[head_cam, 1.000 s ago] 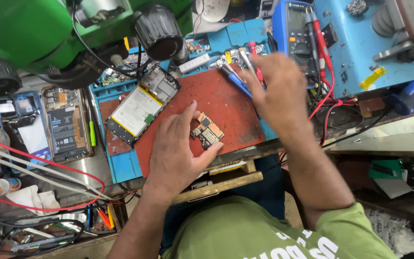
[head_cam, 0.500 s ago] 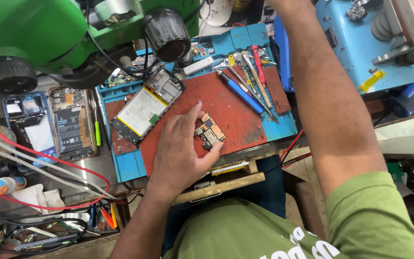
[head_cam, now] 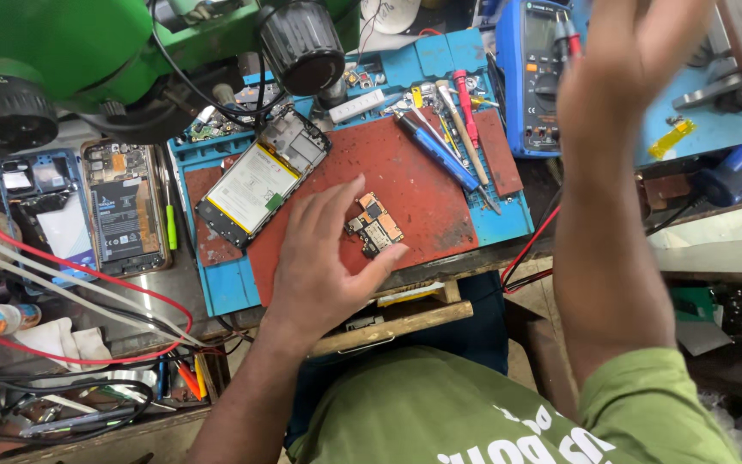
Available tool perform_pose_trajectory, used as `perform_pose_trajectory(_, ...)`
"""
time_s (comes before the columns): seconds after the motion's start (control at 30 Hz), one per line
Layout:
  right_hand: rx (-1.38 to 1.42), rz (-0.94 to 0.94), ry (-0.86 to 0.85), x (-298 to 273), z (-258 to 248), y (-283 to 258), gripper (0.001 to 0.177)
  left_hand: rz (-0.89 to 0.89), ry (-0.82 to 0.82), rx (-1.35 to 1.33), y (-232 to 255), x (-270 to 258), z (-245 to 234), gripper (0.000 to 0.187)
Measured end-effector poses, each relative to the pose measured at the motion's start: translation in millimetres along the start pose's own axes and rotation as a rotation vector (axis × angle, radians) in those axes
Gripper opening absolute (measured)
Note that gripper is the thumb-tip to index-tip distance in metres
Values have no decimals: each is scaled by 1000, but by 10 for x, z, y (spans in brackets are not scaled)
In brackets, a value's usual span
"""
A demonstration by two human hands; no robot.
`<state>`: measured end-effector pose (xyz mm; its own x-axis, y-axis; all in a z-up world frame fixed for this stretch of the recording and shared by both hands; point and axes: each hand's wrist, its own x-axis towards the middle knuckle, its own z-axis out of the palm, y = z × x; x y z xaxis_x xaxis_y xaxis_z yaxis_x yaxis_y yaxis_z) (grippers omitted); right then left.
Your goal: The person disassembles a smartphone, removes the motherboard, and uses a blue pen-like tool to scrape and clean specific areas on the circuit board. They then use a metal tool to further scrape the board and finally connect multimeter probes to test the circuit.
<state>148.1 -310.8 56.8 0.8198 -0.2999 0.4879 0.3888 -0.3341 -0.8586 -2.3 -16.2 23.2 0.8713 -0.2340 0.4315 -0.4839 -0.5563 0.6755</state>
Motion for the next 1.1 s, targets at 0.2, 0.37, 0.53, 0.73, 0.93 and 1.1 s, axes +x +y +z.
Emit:
perform_pose_trajectory(0.2, -109, 19, -820, -1466, -81, -970, 13, -250, -140, -818, 216, -345, 23, 56)
perform_pose_trajectory(0.37, -247, -41, -635, -1506, -38, -781, 11, -476, -51, -955, 102, -612, 220, 31)
perform_pose_trajectory(0.53, -686, -382, -461, -1128, 160, -405, 27, -588, 90, -1627, -61, -1037, 296, 28)
perform_pose_trajectory(0.73, -587, -209, -343, -1297, 222, -507, 22, -418, 180, -2017, 7, -1040, 365, 32)
perform_pose_trajectory(0.93, -18, -32, -569, -1852, 146, -724, 22, -337, 137, -1728, 196, -589, 348, 35)
perform_pose_trajectory(1.1, 544, 495, -682, -1924, -41, -404, 35, -368, 160, -1320, 234, -358, 336, 39)
